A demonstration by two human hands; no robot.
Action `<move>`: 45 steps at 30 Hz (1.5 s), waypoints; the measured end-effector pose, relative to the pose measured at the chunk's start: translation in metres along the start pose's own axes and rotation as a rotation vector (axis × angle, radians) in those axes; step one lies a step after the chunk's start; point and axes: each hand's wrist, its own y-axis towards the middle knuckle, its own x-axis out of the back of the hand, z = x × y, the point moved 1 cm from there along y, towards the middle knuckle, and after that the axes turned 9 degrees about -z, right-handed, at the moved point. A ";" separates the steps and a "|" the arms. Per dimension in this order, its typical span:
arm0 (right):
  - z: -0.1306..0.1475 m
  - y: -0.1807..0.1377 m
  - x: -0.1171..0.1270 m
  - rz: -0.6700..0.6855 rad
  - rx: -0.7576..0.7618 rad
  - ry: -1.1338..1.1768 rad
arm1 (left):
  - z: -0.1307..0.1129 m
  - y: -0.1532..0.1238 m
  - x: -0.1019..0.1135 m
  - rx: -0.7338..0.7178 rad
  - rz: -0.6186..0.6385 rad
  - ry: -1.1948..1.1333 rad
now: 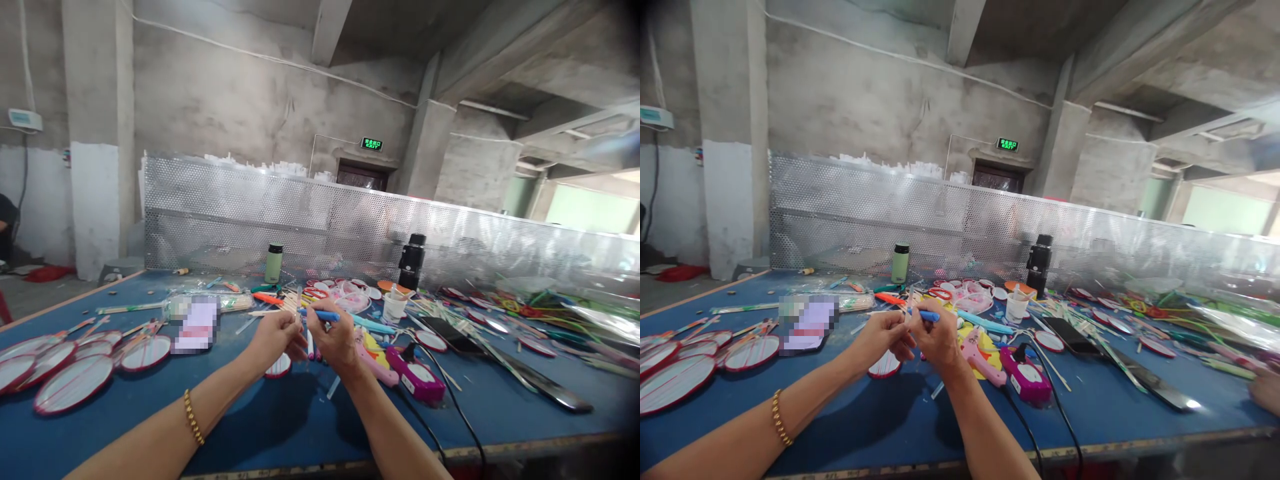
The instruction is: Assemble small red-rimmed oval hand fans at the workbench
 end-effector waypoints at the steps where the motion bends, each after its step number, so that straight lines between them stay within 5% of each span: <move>1: 0.000 0.000 0.000 0.003 0.001 -0.002 | 0.000 0.000 0.000 0.001 0.001 0.000; 45: 0.001 0.001 0.001 0.028 0.023 -0.029 | 0.002 0.002 0.000 0.011 -0.017 0.004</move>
